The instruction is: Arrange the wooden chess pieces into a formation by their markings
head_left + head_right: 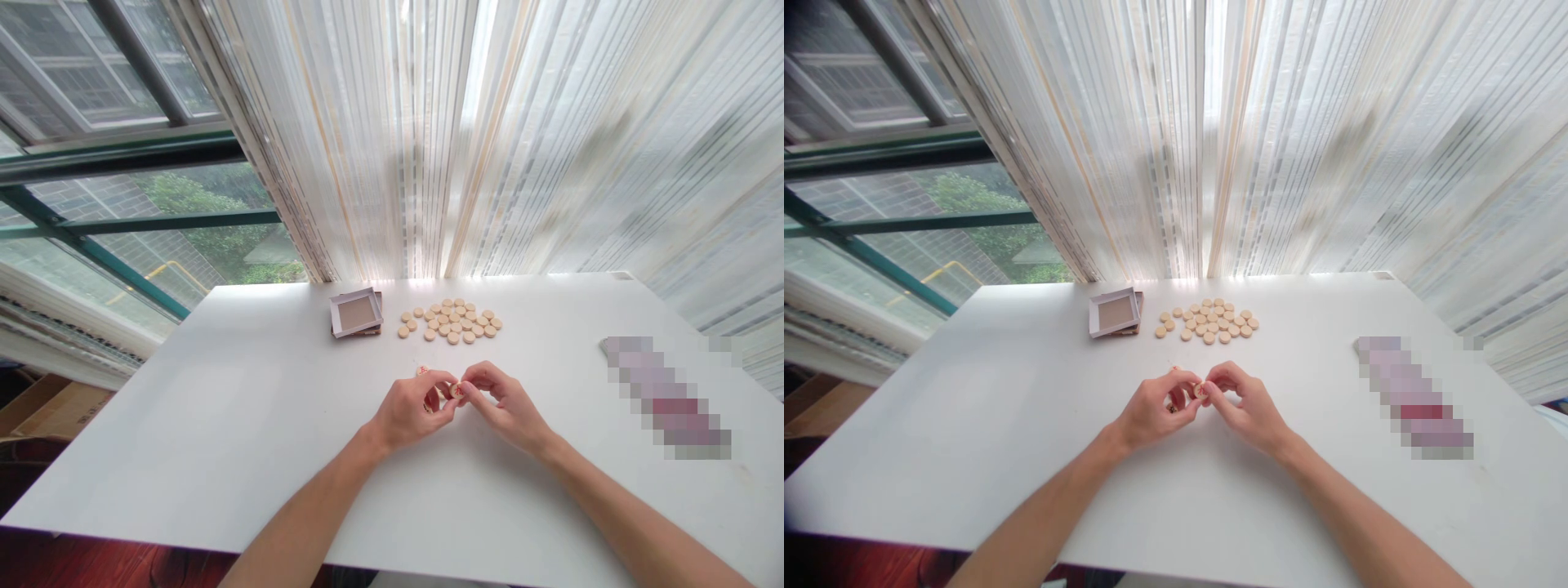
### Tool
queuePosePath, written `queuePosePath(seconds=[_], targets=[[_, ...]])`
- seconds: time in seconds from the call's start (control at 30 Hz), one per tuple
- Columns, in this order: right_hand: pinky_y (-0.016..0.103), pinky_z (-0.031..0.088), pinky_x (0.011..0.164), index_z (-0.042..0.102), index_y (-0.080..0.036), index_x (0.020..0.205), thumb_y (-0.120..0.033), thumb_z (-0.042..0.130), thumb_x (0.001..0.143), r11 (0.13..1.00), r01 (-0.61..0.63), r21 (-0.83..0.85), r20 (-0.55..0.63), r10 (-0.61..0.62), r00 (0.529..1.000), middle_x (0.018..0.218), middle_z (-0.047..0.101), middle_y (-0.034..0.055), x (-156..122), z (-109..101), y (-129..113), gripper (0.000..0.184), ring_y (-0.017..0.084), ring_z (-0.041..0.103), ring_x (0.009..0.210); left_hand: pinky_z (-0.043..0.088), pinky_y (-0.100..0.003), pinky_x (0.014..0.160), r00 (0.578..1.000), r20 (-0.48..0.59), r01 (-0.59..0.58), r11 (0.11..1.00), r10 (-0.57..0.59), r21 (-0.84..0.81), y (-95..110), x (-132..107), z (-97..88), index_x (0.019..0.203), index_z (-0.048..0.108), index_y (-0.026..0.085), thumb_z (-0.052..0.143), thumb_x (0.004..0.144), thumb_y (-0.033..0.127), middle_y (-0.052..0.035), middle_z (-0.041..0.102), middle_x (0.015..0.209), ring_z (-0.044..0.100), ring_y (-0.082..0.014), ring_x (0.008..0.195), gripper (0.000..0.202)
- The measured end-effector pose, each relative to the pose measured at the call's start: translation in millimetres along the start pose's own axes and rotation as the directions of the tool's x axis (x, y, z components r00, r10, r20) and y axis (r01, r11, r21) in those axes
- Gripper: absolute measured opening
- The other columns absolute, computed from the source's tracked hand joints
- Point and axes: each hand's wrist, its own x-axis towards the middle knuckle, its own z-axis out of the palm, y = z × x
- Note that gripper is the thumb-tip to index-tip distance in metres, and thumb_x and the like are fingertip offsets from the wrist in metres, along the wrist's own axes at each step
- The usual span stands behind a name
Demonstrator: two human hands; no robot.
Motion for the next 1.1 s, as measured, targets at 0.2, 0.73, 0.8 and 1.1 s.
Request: queuePosePath(seconds=[0.2, 0.73, 0.8, 1.1], targets=[[0.036, 0.059, 0.078, 0.061, -0.023, 0.099, -0.036, 0.058, 0.096, 0.998, 0.054, 0.015, 0.011, -0.054, 0.998, 0.091, 0.07, 0.0051, -0.4, -0.7, 1.2, 0.014, 0.02, 0.072, 0.079, 0.057, -0.024, 0.065, 1.0, -0.012, 0.028, 0.998, -0.029, -0.062, -1.4, 0.6, -0.3, 0.109, 0.065, 0.021, 0.064, 0.086, 0.025, -0.0019, 0.072, 0.083, 0.063, -0.0105, 0.06, 0.024], [0.039, 0.06, 0.083, 0.06, -0.023, 0.106, -0.033, 0.059, 0.096, 0.995, 0.096, 0.005, 0.014, -0.096, 0.995, 0.098, 0.069, 0.0066, -0.9, -0.1, -0.2, 0.014, 0.021, 0.071, 0.086, 0.055, -0.023, 0.063, 0.996, -0.017, 0.085, 0.979, -0.09, -0.187, -1.2, 2.6, -2.6, 0.114, 0.064, 0.018, 0.061, 0.092, 0.03, -0.0069, 0.073, 0.093, 0.068, -0.0139, 0.073, 0.025], [0.039, 0.06, 0.083, 0.06, -0.023, 0.107, -0.031, 0.06, 0.096, 0.995, 0.101, 0.007, 0.012, -0.101, 0.995, 0.099, 0.069, 0.0066, -1.2, 0.2, -0.1, 0.014, 0.021, 0.071, 0.086, 0.055, -0.023, 0.063, 0.995, -0.018, 0.091, 0.976, -0.096, -0.196, -1.8, 2.9, -2.3, 0.113, 0.064, 0.018, 0.06, 0.093, 0.031, -0.0071, 0.073, 0.094, 0.069, -0.0144, 0.074, 0.024], [0.036, 0.059, 0.083, 0.061, -0.023, 0.107, -0.026, 0.061, 0.094, 0.991, 0.132, -0.024, 0.014, -0.131, 0.991, 0.099, 0.07, 0.0058, -2.9, 2.7, 3.0, 0.013, 0.02, 0.07, 0.089, 0.054, -0.022, 0.062, 0.991, -0.016, 0.126, 0.967, -0.133, -0.221, -0.4, 3.0, -1.6, 0.107, 0.063, 0.018, 0.063, 0.091, 0.035, -0.0044, 0.071, 0.086, 0.067, -0.0127, 0.07, 0.024]])
